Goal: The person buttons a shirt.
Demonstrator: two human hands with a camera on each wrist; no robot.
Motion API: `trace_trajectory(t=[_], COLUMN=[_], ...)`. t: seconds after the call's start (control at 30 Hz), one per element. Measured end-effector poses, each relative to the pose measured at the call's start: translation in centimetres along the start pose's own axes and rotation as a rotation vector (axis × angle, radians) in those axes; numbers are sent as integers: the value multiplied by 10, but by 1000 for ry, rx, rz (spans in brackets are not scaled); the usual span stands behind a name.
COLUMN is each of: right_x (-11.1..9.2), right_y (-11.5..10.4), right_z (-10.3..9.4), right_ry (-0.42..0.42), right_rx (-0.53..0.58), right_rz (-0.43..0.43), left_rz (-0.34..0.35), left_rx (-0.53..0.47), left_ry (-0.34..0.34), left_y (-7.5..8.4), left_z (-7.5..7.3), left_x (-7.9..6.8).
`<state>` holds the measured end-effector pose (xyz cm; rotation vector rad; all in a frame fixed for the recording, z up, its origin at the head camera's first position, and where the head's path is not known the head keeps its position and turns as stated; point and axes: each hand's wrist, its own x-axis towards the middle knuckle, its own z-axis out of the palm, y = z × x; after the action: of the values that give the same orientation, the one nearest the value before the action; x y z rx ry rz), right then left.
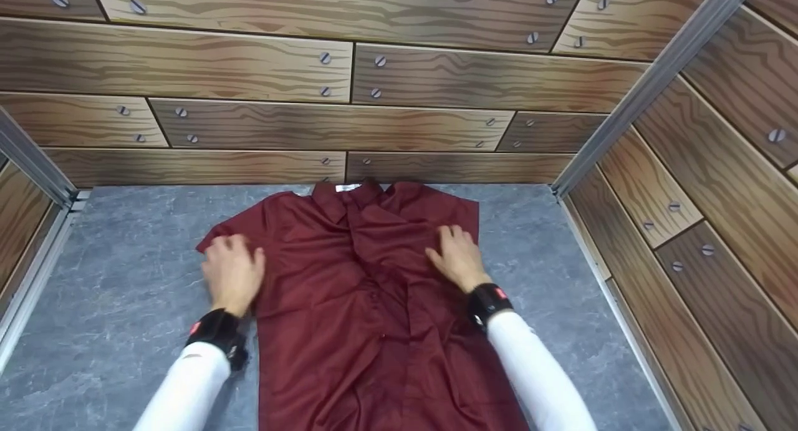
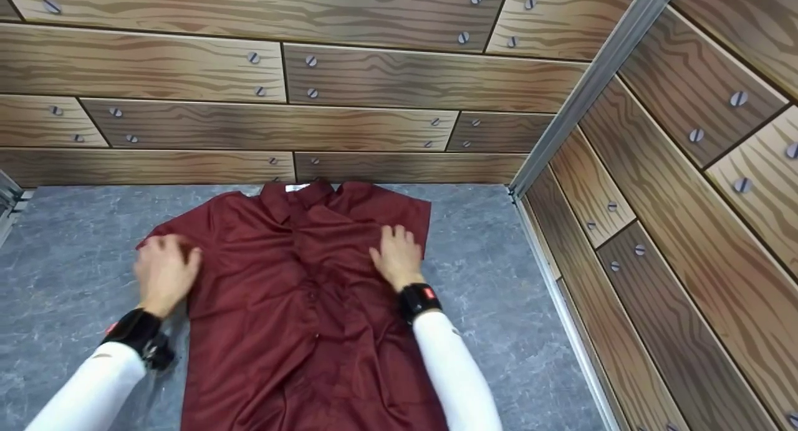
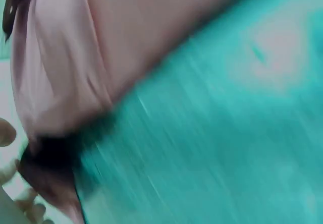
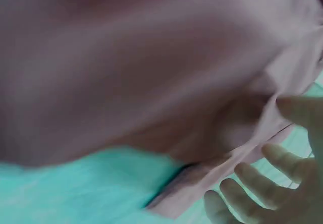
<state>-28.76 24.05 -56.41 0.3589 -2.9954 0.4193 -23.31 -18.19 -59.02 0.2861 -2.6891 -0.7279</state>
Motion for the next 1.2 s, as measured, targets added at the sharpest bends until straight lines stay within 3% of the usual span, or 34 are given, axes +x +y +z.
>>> trace_trajectory(t=[0.13,0.27,0.37,0.53,0.67,0.77,0.87,0.97,1.03,1.1,1.2], right_x=[-11,-17,-20,-23,-24,-23,-23,-23,-24,-25,-27], right_y=[20,26,24,21,20,21,21,21,21,22,23], right_z=[1,4,6,7,7,6,5,4,3,1,0], right_ry=[-199,-340,-370,-378,-376,-377,-381,-386,-380,-371,-366], right_rx=[53,27,-1,-19,-25,-31,-31,-25,-25,-34,-61], right_rz=[51,86,95,99,100,103,106,114,120,126,146], left_rz=[-167,-201,-172,-172,-291,-428,-560,-589,-582,-573,-589], left_rx=[16,17,-48,-280,-592,-994,-1388,-1566,-1592,-1555,-1359], left_ry=[-94,-158,-104,4,-65,-189,-261,-249,-183,-99,26], left_y=[-17,-23,-24,-18,-10,-9,-14,-22,-26,-29,-32], left_z=[-11,-11,-6,-6,-14,-21,-26,-30,-33,-36,-42], left_x=[-2,-4,-6,-3,5,12,16,18,19,21,23])
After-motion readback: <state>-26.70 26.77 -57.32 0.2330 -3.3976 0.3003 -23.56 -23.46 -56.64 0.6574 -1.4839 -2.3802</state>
